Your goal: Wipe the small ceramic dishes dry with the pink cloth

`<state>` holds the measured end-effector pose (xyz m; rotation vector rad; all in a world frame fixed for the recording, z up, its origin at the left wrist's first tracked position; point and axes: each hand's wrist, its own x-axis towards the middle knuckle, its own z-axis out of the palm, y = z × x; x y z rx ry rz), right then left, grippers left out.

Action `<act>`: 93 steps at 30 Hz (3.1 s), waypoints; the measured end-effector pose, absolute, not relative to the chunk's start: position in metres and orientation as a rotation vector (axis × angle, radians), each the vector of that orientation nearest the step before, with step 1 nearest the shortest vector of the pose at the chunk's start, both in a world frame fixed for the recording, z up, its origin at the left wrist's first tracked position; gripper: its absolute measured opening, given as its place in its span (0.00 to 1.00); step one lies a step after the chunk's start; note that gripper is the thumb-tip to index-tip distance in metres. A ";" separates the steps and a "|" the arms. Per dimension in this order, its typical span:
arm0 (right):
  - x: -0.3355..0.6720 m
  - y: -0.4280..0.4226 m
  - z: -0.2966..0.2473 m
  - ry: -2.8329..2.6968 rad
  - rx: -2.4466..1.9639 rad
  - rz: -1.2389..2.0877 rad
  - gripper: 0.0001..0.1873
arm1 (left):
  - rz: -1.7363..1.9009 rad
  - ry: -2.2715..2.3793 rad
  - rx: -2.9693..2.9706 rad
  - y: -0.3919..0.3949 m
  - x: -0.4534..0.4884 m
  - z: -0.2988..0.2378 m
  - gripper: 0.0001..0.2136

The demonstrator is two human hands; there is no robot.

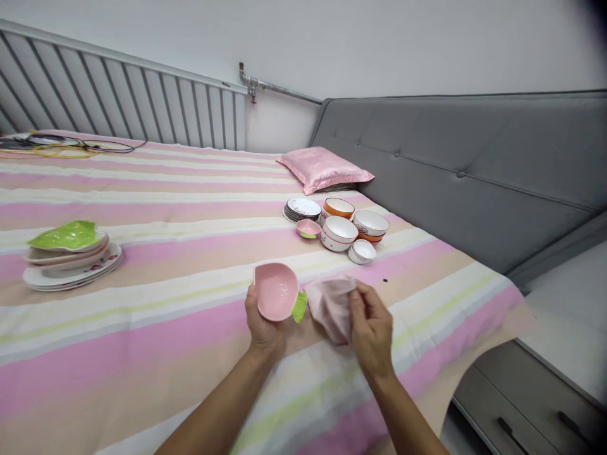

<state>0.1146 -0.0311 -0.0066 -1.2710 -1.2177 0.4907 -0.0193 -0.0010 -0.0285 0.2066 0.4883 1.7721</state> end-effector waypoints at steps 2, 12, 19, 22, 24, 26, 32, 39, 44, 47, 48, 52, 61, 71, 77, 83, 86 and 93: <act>0.103 -0.032 -0.015 -1.367 -1.230 0.674 0.13 | 1.690 0.443 0.185 -0.003 -0.016 -0.029 0.20; 0.076 -0.040 -0.031 -1.292 -1.371 0.919 0.27 | 1.664 0.413 0.170 -0.005 -0.017 -0.033 0.20; 0.065 -0.042 -0.034 -1.281 -1.399 0.942 0.21 | 1.729 0.475 0.202 -0.014 -0.011 -0.030 0.19; 0.070 -0.039 -0.036 -1.242 -1.413 0.869 0.19 | 1.710 0.489 0.193 -0.018 -0.004 -0.032 0.20; 0.076 -0.034 -0.038 -1.204 -1.419 0.782 0.19 | 1.694 0.483 0.184 -0.019 0.000 -0.033 0.20; 0.080 -0.031 -0.039 -1.169 -1.423 0.734 0.18 | 1.681 0.466 0.183 -0.020 0.002 -0.033 0.19; 0.070 -0.038 -0.038 -1.162 -1.397 0.870 0.19 | 1.692 0.493 0.180 -0.017 -0.002 -0.031 0.19; 0.063 -0.038 -0.041 -1.057 -1.311 1.014 0.20 | 1.746 0.498 0.194 -0.014 -0.004 -0.032 0.16; 0.078 -0.033 -0.033 -1.115 -1.382 0.933 0.21 | 1.656 0.418 0.269 -0.016 0.000 -0.041 0.15; 0.072 -0.039 -0.035 -1.152 -1.379 0.907 0.20 | 1.656 0.435 0.239 -0.015 -0.002 -0.039 0.15; 0.068 -0.041 -0.037 -1.155 -1.355 0.917 0.19 | 1.668 0.456 0.215 -0.015 -0.003 -0.037 0.15; 0.062 -0.043 -0.043 -1.207 -1.262 0.949 0.19 | 1.698 0.507 0.182 -0.014 -0.005 -0.032 0.15; 0.092 -0.034 -0.033 -1.376 -1.470 0.802 0.20 | 1.528 0.430 0.364 -0.020 0.000 -0.039 0.13; 0.078 -0.038 -0.036 -1.305 -1.463 0.772 0.18 | 1.537 0.475 0.186 -0.014 -0.004 -0.032 0.14; 0.105 -0.028 -0.033 -1.363 -1.507 0.710 0.18 | 1.417 0.464 0.234 -0.015 -0.001 -0.036 0.11; 0.117 -0.023 -0.040 -1.339 -1.488 0.760 0.16 | 1.318 0.500 0.209 -0.012 -0.003 -0.032 0.14; 0.120 -0.020 -0.039 -1.249 -1.514 0.664 0.15 | 1.309 0.508 0.207 -0.012 -0.004 -0.031 0.14; 0.125 -0.013 -0.038 -1.138 -1.429 0.468 0.15 | 1.207 0.477 0.213 -0.015 -0.003 -0.031 0.13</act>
